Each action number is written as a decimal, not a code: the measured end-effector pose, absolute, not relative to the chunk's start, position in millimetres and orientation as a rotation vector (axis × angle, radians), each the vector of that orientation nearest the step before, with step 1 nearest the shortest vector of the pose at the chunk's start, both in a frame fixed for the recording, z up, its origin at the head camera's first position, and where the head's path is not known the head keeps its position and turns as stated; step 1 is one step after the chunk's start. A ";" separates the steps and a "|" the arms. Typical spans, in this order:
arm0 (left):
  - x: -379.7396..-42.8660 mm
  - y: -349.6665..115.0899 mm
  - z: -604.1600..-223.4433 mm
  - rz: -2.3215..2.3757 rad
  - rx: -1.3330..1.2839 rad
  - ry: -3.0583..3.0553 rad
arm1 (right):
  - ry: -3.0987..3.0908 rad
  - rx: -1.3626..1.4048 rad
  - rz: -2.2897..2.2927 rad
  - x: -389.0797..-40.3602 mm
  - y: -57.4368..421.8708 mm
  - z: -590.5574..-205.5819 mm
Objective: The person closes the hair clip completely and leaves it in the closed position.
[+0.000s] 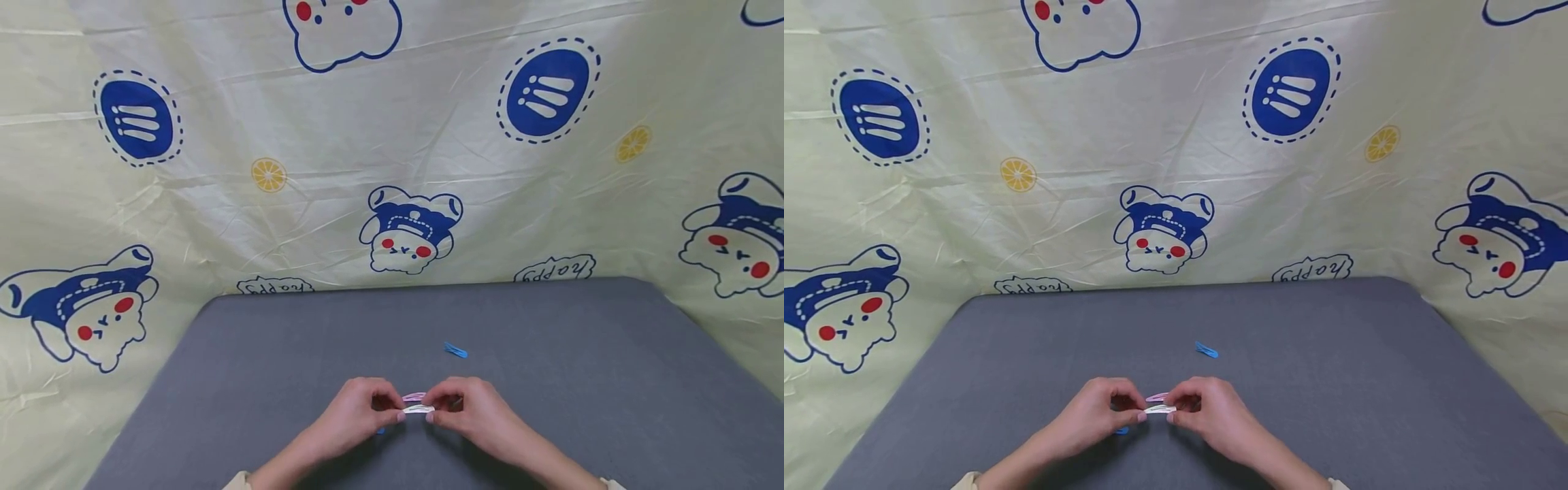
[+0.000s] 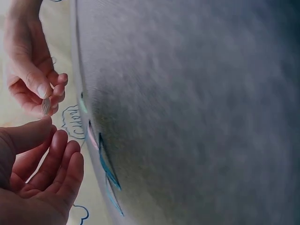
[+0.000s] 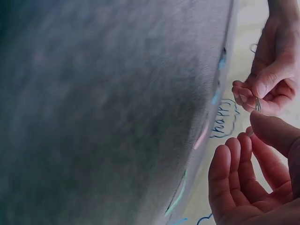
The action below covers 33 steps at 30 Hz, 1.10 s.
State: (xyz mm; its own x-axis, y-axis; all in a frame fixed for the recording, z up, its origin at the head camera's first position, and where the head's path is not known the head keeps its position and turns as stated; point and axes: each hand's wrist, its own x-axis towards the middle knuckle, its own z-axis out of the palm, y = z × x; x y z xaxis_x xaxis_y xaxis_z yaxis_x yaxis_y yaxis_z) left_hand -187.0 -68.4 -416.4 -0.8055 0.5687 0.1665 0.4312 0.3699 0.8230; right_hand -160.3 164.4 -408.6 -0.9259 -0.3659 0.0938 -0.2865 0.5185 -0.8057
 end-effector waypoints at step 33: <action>-195.9 -59.2 -428.0 1.251 0.972 2.523 | 2.512 -0.641 -1.315 -178.8 166.2 -423.0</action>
State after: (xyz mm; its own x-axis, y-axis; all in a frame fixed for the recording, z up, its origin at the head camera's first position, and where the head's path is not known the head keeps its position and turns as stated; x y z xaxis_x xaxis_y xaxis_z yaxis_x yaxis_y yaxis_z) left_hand -195.9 -59.2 -428.0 -0.7754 0.6168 0.1354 0.4811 0.4381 0.7593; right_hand -178.8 166.2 -423.0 -0.8767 -0.4810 -0.0038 -0.2710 0.5004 -0.8223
